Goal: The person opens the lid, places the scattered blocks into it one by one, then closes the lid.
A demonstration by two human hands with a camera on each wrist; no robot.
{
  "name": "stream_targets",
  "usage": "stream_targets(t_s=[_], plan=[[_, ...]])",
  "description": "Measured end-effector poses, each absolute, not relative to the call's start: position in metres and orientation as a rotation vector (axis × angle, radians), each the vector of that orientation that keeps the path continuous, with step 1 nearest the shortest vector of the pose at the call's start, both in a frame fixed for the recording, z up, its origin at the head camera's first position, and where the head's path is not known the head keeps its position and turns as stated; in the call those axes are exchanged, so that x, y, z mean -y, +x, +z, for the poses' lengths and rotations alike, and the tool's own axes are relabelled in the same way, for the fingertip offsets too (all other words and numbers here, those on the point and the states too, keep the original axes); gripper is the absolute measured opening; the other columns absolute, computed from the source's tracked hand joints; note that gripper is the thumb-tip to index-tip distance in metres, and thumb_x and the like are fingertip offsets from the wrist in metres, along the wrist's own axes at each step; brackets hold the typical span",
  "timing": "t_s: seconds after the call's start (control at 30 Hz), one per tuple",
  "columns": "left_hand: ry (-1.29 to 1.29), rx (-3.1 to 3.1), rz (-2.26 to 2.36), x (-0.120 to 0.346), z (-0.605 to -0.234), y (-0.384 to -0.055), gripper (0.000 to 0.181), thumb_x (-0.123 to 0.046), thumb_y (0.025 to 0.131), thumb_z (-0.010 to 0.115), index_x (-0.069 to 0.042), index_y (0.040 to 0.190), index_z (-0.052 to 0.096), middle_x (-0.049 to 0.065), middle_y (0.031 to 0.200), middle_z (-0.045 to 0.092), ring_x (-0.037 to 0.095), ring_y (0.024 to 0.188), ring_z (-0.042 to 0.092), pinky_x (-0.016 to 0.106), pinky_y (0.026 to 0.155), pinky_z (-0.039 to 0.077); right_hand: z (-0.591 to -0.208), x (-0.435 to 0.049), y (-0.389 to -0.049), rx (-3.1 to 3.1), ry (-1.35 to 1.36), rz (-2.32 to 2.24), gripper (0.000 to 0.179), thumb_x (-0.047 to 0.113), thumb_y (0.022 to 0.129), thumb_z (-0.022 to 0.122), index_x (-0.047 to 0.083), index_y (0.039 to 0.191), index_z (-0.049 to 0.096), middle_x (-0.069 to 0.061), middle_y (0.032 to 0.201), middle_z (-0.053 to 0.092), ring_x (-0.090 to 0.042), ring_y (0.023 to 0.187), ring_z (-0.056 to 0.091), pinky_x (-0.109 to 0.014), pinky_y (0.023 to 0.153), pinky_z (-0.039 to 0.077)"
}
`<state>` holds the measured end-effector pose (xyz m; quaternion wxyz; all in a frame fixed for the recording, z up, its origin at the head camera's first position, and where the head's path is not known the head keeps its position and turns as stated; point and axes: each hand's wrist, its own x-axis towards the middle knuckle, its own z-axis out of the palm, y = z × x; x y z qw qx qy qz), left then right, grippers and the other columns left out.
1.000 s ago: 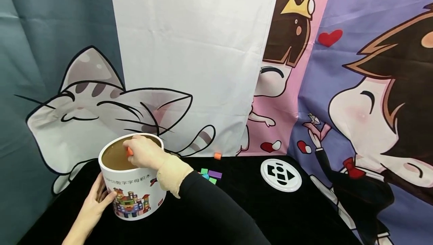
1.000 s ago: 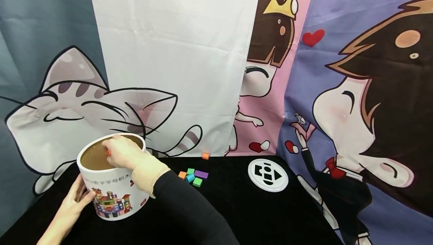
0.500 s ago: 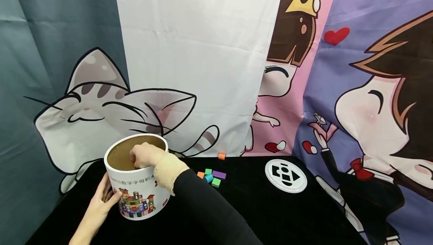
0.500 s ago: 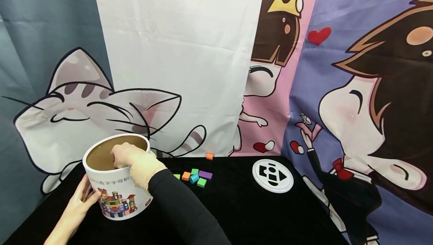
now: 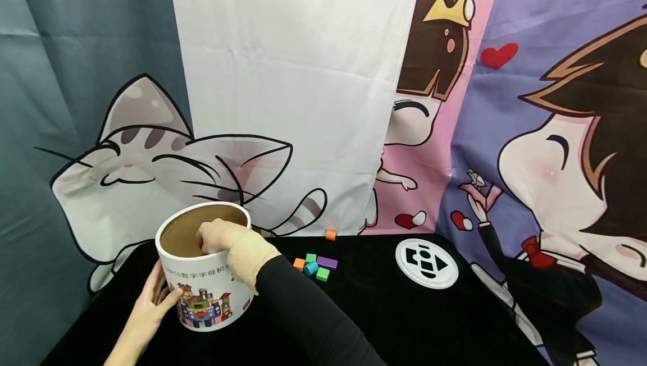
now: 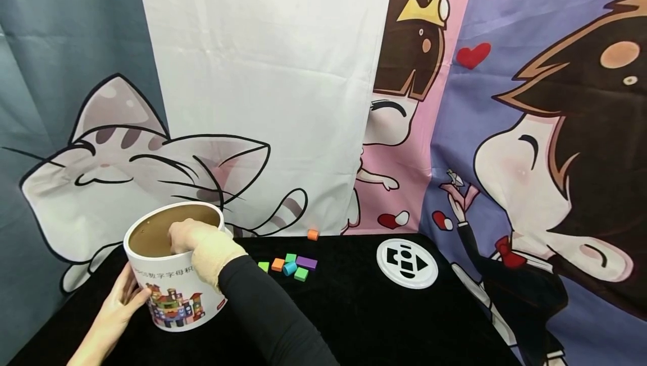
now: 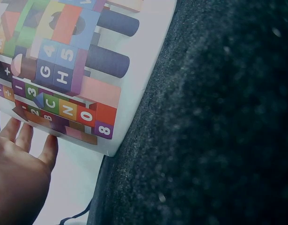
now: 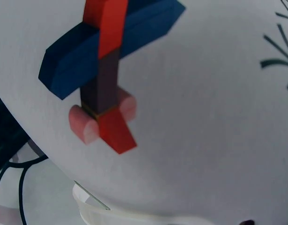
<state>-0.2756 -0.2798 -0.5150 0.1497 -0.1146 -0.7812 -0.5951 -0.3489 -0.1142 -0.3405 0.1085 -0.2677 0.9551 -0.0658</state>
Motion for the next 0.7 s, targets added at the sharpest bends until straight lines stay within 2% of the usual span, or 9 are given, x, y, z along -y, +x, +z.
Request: stream_targets(t_s=[0.13, 0.3, 0.5, 0.63, 0.7], plan=[[-0.334, 2.235, -1.709, 0.28, -0.515, -0.276, 0.084, -0.005, 0.1, 0.054, -0.026, 0.158, -0.002, 0.013, 0.163, 0.0, -0.012, 0.132, 0.015, 0.002, 0.099, 0.02, -0.342, 0.113, -0.348, -2.786, -0.784, -0.214, 0.019, 0.025, 0.092, 0.069, 0.027, 0.11, 0.071, 0.011, 0.092, 0.066, -0.004, 0.075, 0.055, -0.019, 0.064, 0.046], [-0.352, 2.212, -1.718, 0.278, -0.517, -0.277, 0.084, -0.003, 0.099, 0.055, -0.024, 0.158, -0.002, 0.016, 0.162, 0.002, -0.011, 0.132, 0.017, 0.003, 0.1, 0.021, -0.342, 0.111, -0.35, -2.841, -0.917, -0.142, 0.011, 0.033, 0.093, 0.067, 0.027, 0.102, 0.071, 0.013, 0.089, 0.065, -0.002, 0.078, 0.056, -0.018, 0.068, 0.046], [-0.38, 2.223, -1.688, 0.28, -0.517, -0.277, 0.084, -0.003, 0.1, 0.054, -0.026, 0.158, -0.003, 0.002, 0.163, 0.002, -0.012, 0.132, 0.016, 0.003, 0.1, 0.021, -0.339, 0.109, -0.349, -3.012, -1.082, -0.145, 0.006, 0.033, 0.095, 0.063, 0.029, 0.091, 0.067, 0.014, 0.081, 0.06, -0.003, 0.075, 0.056, -0.022, 0.067, 0.046], [-0.389, 2.235, -1.672, 0.282, -0.517, -0.276, 0.083, -0.004, 0.101, 0.053, -0.029, 0.158, -0.003, -0.007, 0.162, 0.002, -0.013, 0.131, 0.014, 0.001, 0.099, 0.019, -0.337, 0.106, -0.345, -3.094, -1.165, -0.212, 0.007, 0.031, 0.096, 0.058, 0.03, 0.093, 0.064, 0.014, 0.079, 0.058, -0.003, 0.073, 0.054, -0.023, 0.064, 0.046], [-0.379, 2.247, -1.669, 0.281, -0.517, -0.276, 0.083, -0.006, 0.101, 0.053, -0.03, 0.158, -0.003, -0.008, 0.162, 0.001, -0.013, 0.131, 0.014, 0.001, 0.098, 0.018, -0.336, 0.102, -0.344, -3.114, -1.196, -0.23, 0.008, 0.031, 0.097, 0.056, 0.03, 0.095, 0.064, 0.015, 0.081, 0.058, -0.002, 0.074, 0.053, -0.023, 0.065, 0.045]])
